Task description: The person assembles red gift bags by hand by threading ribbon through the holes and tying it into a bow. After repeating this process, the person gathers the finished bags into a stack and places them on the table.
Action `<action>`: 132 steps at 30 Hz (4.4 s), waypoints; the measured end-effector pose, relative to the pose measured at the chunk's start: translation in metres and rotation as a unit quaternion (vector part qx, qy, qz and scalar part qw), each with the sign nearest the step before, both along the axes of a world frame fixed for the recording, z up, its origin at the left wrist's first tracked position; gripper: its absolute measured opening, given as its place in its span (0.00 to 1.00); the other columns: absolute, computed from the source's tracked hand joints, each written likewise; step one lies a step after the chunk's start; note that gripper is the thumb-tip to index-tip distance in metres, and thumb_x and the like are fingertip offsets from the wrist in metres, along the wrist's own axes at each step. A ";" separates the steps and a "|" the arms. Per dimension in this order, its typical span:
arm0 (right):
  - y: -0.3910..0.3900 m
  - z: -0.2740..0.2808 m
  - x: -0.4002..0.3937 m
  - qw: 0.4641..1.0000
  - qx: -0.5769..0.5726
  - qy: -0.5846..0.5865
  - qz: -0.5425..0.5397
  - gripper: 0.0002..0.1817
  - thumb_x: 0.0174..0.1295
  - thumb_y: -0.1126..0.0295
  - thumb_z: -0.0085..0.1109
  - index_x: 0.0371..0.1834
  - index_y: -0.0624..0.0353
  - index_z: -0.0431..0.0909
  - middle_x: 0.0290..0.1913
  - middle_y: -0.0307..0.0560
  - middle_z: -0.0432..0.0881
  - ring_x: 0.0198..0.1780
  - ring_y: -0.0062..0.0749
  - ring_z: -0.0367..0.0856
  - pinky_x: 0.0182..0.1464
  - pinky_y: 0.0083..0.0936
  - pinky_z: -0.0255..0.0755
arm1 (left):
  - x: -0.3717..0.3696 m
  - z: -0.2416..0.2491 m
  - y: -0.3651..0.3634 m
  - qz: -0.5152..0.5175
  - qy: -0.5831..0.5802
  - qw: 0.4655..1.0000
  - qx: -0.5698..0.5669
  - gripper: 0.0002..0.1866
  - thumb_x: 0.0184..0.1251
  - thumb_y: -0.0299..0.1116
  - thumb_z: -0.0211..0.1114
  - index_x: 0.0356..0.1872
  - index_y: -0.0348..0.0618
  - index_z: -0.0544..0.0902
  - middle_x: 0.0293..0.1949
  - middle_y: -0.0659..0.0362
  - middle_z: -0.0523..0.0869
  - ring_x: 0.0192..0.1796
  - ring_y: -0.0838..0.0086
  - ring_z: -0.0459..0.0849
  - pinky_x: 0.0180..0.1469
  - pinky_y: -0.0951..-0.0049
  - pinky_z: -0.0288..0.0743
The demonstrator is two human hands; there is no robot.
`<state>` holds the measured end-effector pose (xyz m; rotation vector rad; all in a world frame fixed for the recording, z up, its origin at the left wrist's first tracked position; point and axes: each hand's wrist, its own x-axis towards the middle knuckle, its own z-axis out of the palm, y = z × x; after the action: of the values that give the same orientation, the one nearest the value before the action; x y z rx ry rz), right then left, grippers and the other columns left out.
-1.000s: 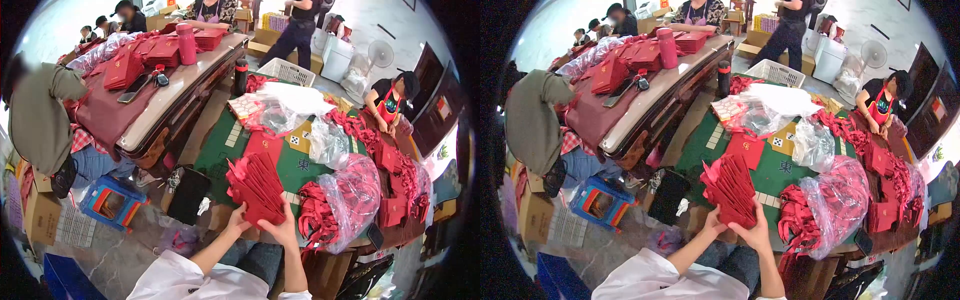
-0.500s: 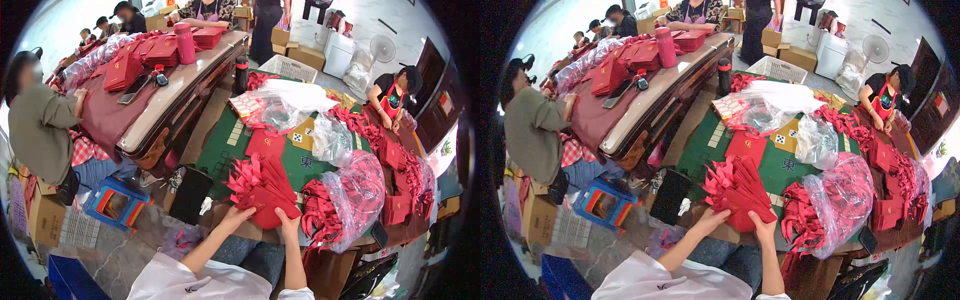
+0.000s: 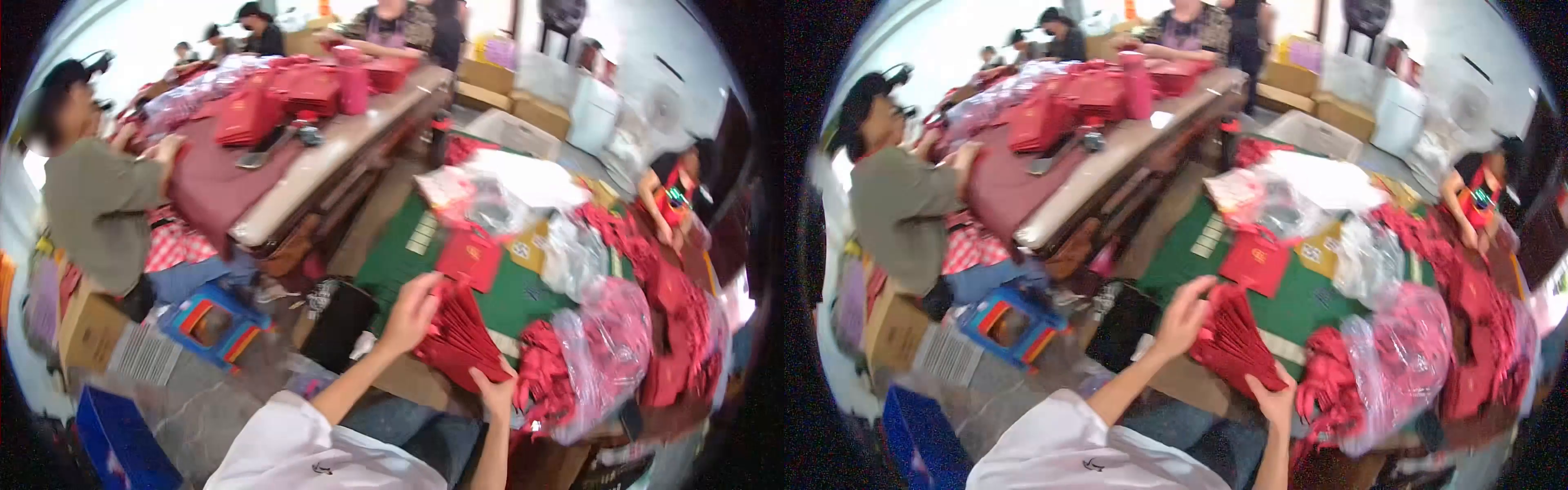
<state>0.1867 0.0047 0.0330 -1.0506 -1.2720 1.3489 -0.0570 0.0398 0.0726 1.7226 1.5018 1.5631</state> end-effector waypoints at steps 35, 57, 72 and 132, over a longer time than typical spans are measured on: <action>-0.011 -0.039 -0.014 0.993 0.095 0.011 -0.076 0.43 0.47 0.76 0.79 0.65 0.63 0.61 0.60 0.46 0.73 0.61 0.31 0.74 0.65 0.32 0.69 | -0.003 -0.033 0.005 -0.268 -0.102 0.928 -0.238 0.32 0.83 0.52 0.40 0.79 0.45 0.54 0.74 0.52 0.63 0.76 0.63 0.58 0.78 0.63 0.47; -0.015 -0.044 -0.010 0.995 0.065 0.008 -0.073 0.43 0.49 0.77 0.76 0.67 0.61 0.60 0.61 0.45 0.71 0.62 0.31 0.72 0.67 0.31 0.66 | 0.021 -0.009 -0.088 -0.035 0.097 0.994 -0.030 0.21 0.70 0.28 0.56 0.63 0.33 0.77 0.62 0.45 0.79 0.64 0.51 0.75 0.69 0.59 0.65; -0.019 -0.043 -0.010 0.993 0.081 0.032 -0.082 0.39 0.54 0.78 0.69 0.68 0.64 0.58 0.62 0.48 0.71 0.63 0.32 0.72 0.68 0.33 0.65 | 0.039 -0.026 -0.087 -0.038 0.106 0.990 -0.086 0.35 0.70 0.34 0.58 0.75 0.34 0.59 0.75 0.37 0.57 0.74 0.46 0.59 0.75 0.53 0.53; -0.022 -0.049 -0.023 0.986 0.114 0.014 -0.122 0.41 0.47 0.72 0.75 0.64 0.64 0.60 0.56 0.49 0.70 0.58 0.33 0.73 0.64 0.31 0.68 | 0.008 -0.008 0.027 -0.215 -0.034 0.971 -0.103 0.29 0.83 0.49 0.40 0.72 0.39 0.69 0.69 0.53 0.73 0.70 0.69 0.70 0.73 0.67 0.60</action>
<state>0.1636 -0.0171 -0.0162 -0.9870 -1.2017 1.0046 -0.0489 0.0665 0.0641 1.7120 1.1145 1.1851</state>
